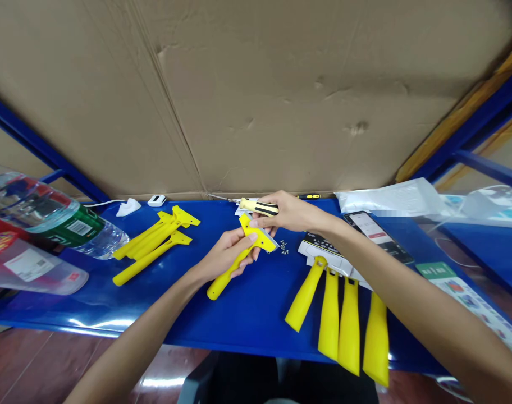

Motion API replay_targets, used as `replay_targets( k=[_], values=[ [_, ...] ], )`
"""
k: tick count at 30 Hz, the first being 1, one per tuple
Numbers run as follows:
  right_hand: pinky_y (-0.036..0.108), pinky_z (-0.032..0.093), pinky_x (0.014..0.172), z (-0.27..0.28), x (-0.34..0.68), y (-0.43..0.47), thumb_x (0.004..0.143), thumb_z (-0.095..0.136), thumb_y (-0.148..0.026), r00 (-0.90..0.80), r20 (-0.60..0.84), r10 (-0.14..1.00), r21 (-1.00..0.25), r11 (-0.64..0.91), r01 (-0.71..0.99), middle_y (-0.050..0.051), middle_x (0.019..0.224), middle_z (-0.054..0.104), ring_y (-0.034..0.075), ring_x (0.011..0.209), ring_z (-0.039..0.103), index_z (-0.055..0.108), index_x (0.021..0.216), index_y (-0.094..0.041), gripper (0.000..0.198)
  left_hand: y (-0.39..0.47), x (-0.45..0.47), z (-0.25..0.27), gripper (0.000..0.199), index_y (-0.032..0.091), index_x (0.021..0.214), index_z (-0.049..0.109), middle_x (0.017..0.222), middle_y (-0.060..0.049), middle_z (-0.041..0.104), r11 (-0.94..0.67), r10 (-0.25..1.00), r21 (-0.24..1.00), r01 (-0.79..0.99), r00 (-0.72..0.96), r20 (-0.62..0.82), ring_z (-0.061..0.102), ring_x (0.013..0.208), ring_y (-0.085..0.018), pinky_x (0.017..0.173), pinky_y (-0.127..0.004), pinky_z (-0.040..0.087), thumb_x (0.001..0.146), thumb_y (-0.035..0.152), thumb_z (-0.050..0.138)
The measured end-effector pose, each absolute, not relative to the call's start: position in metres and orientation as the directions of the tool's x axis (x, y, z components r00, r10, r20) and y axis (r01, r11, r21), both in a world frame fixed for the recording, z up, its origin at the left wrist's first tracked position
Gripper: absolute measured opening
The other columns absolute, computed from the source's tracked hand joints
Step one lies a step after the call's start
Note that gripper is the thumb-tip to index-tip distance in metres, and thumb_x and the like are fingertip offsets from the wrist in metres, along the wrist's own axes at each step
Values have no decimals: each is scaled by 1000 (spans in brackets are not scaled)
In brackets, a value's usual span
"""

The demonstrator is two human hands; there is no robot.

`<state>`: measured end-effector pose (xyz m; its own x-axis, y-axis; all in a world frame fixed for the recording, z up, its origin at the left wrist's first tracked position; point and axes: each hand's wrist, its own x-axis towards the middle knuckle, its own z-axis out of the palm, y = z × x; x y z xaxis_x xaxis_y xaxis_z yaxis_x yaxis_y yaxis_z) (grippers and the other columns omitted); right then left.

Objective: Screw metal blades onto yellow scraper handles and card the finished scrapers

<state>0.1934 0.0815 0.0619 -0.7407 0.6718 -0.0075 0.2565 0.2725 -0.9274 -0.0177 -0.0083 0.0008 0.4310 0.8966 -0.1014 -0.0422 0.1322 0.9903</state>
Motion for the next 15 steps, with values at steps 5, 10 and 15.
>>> replay_targets(
  k=[5,10,15],
  values=[
    [32,63,69,60,193,83,85,84,-45,-736,-15,677,-927,266,264,0,79,71,16,72,71,70,87,-21,27,-10,-16,2,39,17,104,61,84,-2,64,103,903,995,-13,420,-88,48,50,-6,37,-17,41,102,55,64],
    [31,62,70,61,193,82,85,84,-46,-738,-22,675,-934,251,256,-1,78,70,16,71,70,69,87,-21,29,-11,-14,3,39,17,102,60,83,-1,63,73,910,997,-17,410,-60,47,49,-6,36,-17,41,103,55,63],
    [29,60,67,58,189,80,82,86,-44,-710,29,704,-942,258,217,-2,79,68,14,70,68,67,86,-21,30,-11,-18,-1,37,17,103,58,85,-1,63,40,906,999,-8,421,-33,48,47,-5,36,-17,41,105,54,60]
  ],
)
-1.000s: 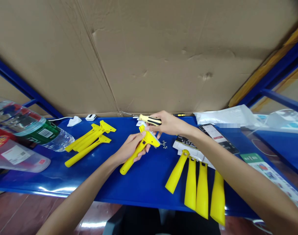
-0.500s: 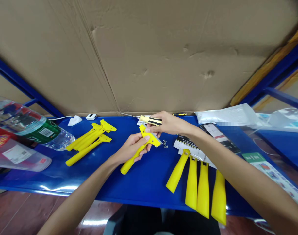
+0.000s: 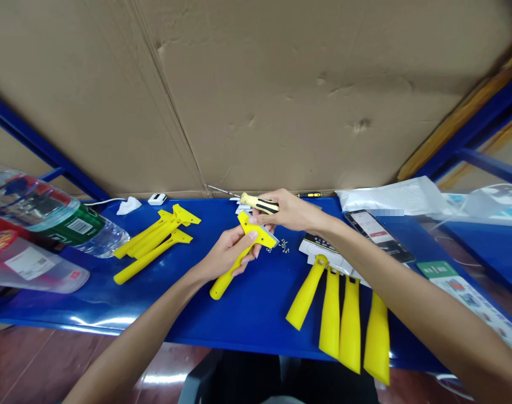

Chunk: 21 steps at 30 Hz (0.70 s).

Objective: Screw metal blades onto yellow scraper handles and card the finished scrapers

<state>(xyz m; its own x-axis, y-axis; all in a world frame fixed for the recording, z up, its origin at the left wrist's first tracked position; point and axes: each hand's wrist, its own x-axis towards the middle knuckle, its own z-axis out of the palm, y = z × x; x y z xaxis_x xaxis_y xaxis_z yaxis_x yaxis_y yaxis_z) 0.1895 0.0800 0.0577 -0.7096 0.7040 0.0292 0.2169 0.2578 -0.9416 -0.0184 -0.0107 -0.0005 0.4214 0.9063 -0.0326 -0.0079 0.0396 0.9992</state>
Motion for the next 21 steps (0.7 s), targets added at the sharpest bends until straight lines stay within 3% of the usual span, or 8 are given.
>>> replay_targets(
  k=[6,11,16,19,21],
  values=[
    [29,56,64,60,190,79,85,81,-58,-684,96,723,-912,339,230,-1,79,67,16,71,67,66,88,-22,40,-10,-19,1,37,18,98,58,80,0,62,21,918,1000,-20,396,-11,49,44,-5,36,-18,39,105,55,60],
    [29,43,59,73,208,87,94,68,-67,-603,206,770,-773,506,382,-1,72,64,15,63,59,61,82,-22,47,-5,-22,8,38,18,92,60,81,0,63,-150,970,976,-156,168,176,48,46,-5,36,-18,39,103,54,63],
    [30,36,58,64,230,107,96,63,-69,-721,59,690,-677,559,480,-1,70,64,15,60,53,65,81,-22,50,1,-25,11,35,20,89,58,86,-1,63,-295,955,926,-237,-56,290,47,50,-6,36,-18,40,102,51,66],
    [31,29,55,49,232,115,87,73,-69,-752,-31,658,-547,618,564,-3,63,54,13,55,42,63,73,-22,50,4,-27,12,34,20,87,59,88,-1,63,-334,942,905,-265,-137,307,49,55,-7,37,-18,40,101,50,68],
    [32,31,57,39,228,116,81,81,-65,-774,-83,627,-514,639,573,-2,65,59,15,58,47,68,74,-22,46,6,-28,13,33,20,87,59,89,-2,63,-353,932,891,-285,-192,308,49,56,-7,37,-18,40,100,49,69]
  ],
)
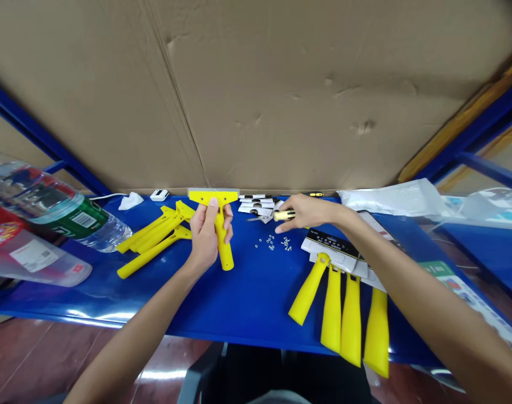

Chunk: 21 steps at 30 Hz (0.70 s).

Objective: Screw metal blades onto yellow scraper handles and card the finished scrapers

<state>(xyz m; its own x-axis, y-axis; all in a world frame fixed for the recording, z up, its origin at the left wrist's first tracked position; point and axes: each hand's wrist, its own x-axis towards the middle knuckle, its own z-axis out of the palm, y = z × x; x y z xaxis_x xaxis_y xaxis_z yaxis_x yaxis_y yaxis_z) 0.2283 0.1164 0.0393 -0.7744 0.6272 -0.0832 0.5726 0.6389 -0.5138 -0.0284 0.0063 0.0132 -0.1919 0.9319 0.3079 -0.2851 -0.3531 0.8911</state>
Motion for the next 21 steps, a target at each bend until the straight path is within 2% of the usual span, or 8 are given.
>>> replay_targets(
  k=[4,9,15,21],
  values=[
    [33,40,69,22,216,117,71,92,-50,-808,-101,581,-562,637,528,2,82,74,21,73,62,80,86,-23,33,9,-33,16,36,21,86,55,89,-1,63,-349,927,881,-320,-257,274,47,57,-7,37,-17,39,97,50,73],
    [31,38,69,7,210,121,81,85,-43,-842,-151,518,-552,662,507,0,83,72,19,73,60,78,88,-22,24,10,-34,15,37,20,86,56,88,-1,61,-308,943,886,-347,-236,235,47,57,-7,37,-17,38,95,50,75],
    [31,39,68,3,208,123,91,75,-43,-876,-148,458,-545,702,459,1,85,74,18,70,60,76,90,-20,23,10,-32,12,35,19,87,58,90,-2,62,-237,968,906,-351,-167,189,46,57,-7,37,-17,38,96,48,74],
    [31,42,70,3,202,119,89,79,-44,-858,-151,491,-517,701,492,5,91,76,22,79,66,77,97,-20,26,11,-31,8,32,20,87,57,89,-1,62,-202,978,917,-345,-110,175,46,55,-7,36,-18,38,98,46,72]
  ],
)
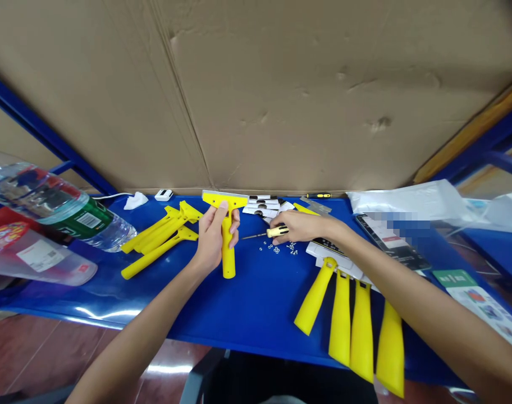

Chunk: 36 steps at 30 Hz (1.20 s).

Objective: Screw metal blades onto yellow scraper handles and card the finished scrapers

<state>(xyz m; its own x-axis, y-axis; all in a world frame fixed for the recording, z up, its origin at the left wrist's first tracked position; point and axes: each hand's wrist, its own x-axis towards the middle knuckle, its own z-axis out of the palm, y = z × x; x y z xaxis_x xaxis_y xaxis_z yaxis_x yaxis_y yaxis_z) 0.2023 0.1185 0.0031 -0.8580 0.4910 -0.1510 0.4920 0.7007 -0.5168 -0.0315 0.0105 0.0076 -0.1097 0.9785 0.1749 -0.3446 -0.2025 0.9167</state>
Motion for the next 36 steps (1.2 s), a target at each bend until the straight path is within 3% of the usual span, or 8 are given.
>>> replay_targets(
  k=[6,10,14,18,21,29,36],
  values=[
    [30,39,65,4,198,113,91,72,-34,-863,-112,492,-510,717,475,3,82,73,18,69,61,74,91,-19,15,8,-29,7,35,20,89,56,86,-1,62,-172,985,930,-324,-70,158,45,53,-7,36,-18,37,98,50,71],
    [30,35,61,15,207,118,90,67,-29,-821,-98,562,-424,723,545,3,76,71,16,63,57,72,86,-19,12,6,-29,10,37,20,88,57,87,-1,62,-155,988,926,-343,-68,140,46,53,-6,36,-17,37,97,52,73],
    [33,39,69,42,226,124,90,69,-34,-712,110,693,-399,687,607,9,94,77,21,76,64,77,99,-18,20,4,-26,10,37,19,85,57,88,-2,63,-143,989,917,-371,-85,120,46,55,-6,37,-17,38,96,49,75],
    [33,43,75,64,225,110,94,67,-38,-619,326,714,-552,676,489,7,97,78,21,83,66,78,97,-18,23,1,-18,3,37,18,85,58,86,-2,63,-65,997,926,-372,-53,48,46,54,-7,36,-17,38,95,49,75],
    [31,42,70,63,206,94,92,70,-43,-639,290,712,-683,622,383,4,88,75,18,77,62,77,92,-18,26,-3,-9,-2,36,17,87,60,83,-2,63,27,1000,935,-353,14,-23,45,52,-7,35,-17,37,95,49,75],
    [31,40,69,43,181,84,87,77,-42,-711,138,690,-770,526,361,1,84,71,16,74,54,76,83,-18,24,-8,0,-7,36,17,96,63,83,-2,62,106,993,935,-339,91,-80,44,53,-7,35,-17,37,92,50,77],
    [29,28,51,43,182,85,78,82,-39,-645,-108,757,-884,224,410,-4,68,55,10,55,38,75,88,-21,21,-8,-2,-9,35,17,94,63,82,-1,61,121,990,941,-316,114,-89,44,51,-7,35,-18,37,94,49,75]
  ],
)
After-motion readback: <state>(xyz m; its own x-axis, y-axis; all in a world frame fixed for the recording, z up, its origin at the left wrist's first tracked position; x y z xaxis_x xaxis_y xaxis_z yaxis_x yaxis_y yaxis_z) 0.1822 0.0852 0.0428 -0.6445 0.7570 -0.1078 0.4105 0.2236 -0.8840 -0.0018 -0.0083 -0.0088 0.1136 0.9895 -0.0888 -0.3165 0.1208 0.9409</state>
